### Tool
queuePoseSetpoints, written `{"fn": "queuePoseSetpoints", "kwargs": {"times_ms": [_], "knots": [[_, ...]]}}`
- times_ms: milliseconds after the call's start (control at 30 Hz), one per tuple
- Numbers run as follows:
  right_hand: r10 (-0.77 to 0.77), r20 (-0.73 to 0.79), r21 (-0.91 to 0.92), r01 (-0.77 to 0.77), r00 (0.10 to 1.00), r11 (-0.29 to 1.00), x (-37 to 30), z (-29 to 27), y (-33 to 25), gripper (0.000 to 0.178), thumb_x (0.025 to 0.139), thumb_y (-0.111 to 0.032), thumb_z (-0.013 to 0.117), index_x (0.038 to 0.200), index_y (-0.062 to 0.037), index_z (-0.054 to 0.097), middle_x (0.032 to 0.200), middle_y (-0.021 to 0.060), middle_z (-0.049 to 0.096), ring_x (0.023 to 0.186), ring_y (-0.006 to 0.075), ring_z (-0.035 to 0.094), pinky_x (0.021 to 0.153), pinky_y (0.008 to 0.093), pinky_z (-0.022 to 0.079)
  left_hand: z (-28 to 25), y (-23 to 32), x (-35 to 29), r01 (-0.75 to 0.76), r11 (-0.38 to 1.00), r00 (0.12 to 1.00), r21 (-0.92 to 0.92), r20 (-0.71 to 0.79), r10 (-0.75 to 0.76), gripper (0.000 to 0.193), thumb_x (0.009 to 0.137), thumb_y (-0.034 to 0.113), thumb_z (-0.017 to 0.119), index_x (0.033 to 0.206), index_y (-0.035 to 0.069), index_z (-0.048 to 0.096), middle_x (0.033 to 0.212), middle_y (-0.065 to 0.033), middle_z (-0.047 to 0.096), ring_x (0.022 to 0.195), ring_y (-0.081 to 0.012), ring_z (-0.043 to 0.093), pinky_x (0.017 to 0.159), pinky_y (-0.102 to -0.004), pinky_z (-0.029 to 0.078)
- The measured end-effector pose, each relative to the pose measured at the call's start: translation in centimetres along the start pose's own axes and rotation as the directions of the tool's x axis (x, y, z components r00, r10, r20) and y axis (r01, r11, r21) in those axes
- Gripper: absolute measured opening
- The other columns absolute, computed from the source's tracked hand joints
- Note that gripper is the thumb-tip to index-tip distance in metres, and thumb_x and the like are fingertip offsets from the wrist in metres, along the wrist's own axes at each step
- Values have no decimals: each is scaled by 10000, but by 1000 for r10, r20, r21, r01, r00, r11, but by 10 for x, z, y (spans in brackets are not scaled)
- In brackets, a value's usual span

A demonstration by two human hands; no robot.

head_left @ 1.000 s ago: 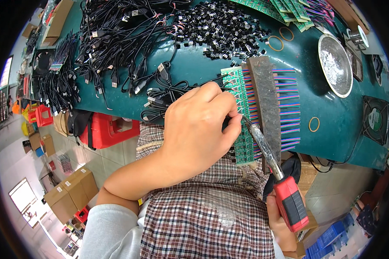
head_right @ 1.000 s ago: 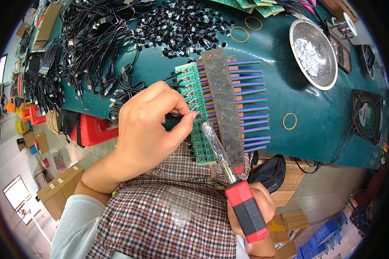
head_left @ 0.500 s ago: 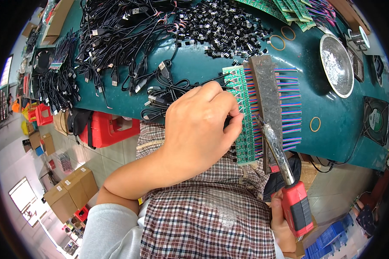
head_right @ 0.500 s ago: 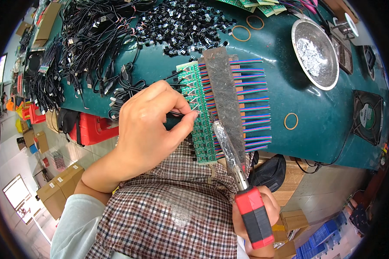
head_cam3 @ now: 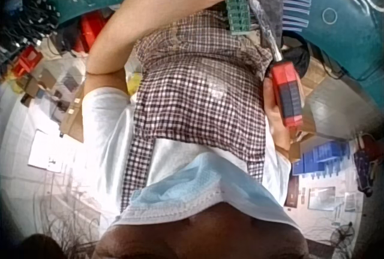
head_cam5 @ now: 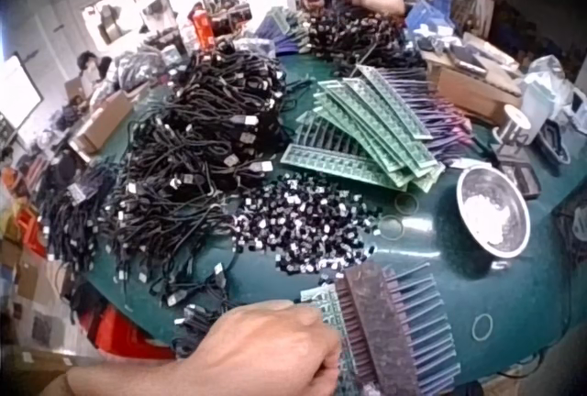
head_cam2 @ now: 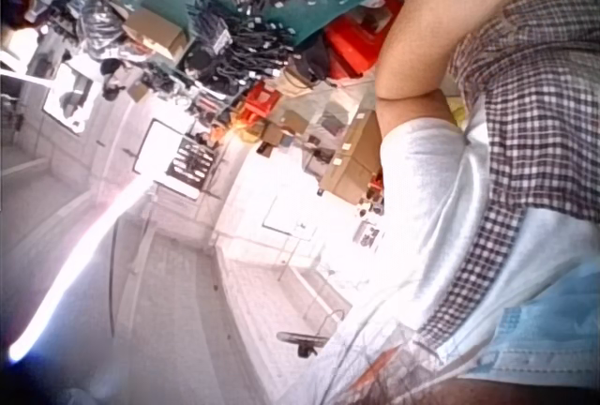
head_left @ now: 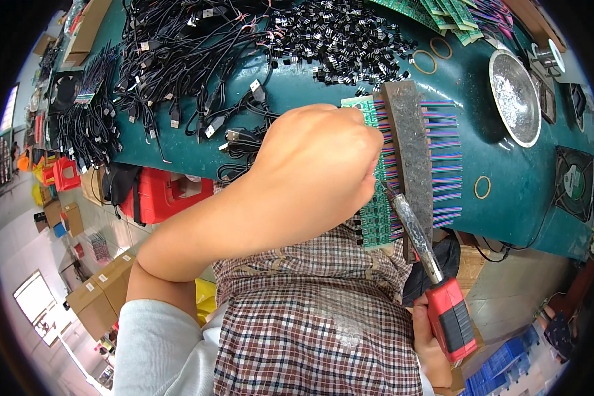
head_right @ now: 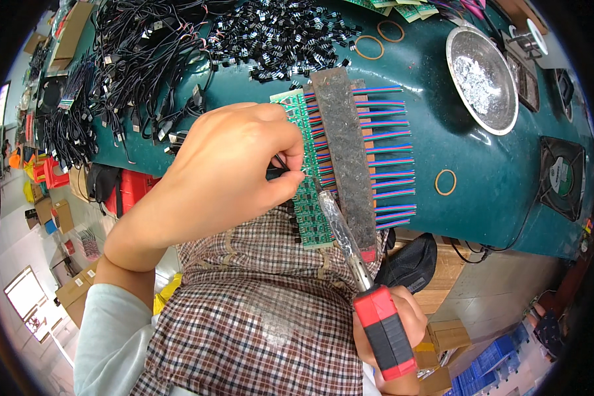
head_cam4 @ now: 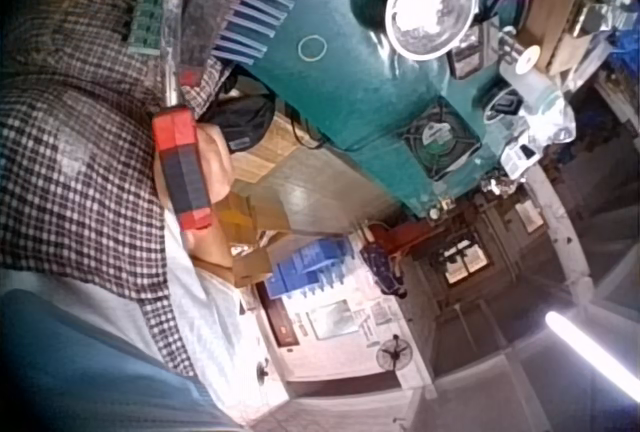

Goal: The person solders USB cables to a circuit board strip using a soldering iron, sets the strip aside, and solders electronic components onto another circuit board strip.

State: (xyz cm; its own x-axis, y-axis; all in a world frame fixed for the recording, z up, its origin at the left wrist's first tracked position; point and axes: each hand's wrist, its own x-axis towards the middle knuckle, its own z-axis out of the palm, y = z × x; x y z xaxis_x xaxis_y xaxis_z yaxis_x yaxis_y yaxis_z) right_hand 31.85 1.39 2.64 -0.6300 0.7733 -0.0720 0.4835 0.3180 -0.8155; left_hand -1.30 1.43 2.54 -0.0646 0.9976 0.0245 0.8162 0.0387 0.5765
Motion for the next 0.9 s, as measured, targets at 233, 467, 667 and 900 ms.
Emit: {"fn": "queuePoseSetpoints", "kwargs": {"times_ms": [233,467,667,900], "knots": [[-136,-7,-89,135,991,987,21,4,-14,220,683,60,768,861,19,647,764,129,642,632,289,637,556,342,497,4,2,2,-26,1000,1000,16,1,26,94,696,67,727,745,-7,699,797,-192,688,803,-376,700,756,-488,574],[-167,-31,-62,165,985,984,24,7,-14,216,670,62,758,844,12,640,758,115,640,634,282,638,548,335,492,6,4,4,-24,999,999,26,-20,25,85,678,30,701,754,-8,694,787,-196,685,790,-385,699,744,-495,572],[-147,-56,-26,146,988,989,13,8,-6,222,684,62,757,854,6,625,755,115,632,632,272,636,544,329,486,6,5,5,-27,999,1000,31,3,27,97,678,27,693,765,-15,690,782,-204,683,786,-395,698,737,-501,570],[-62,-33,28,63,998,998,13,4,-4,188,688,45,766,833,19,649,743,121,612,607,261,603,533,324,461,6,6,7,-46,998,999,40,8,46,104,676,31,697,767,-19,688,774,-209,682,778,-399,697,723,-502,570]]}}
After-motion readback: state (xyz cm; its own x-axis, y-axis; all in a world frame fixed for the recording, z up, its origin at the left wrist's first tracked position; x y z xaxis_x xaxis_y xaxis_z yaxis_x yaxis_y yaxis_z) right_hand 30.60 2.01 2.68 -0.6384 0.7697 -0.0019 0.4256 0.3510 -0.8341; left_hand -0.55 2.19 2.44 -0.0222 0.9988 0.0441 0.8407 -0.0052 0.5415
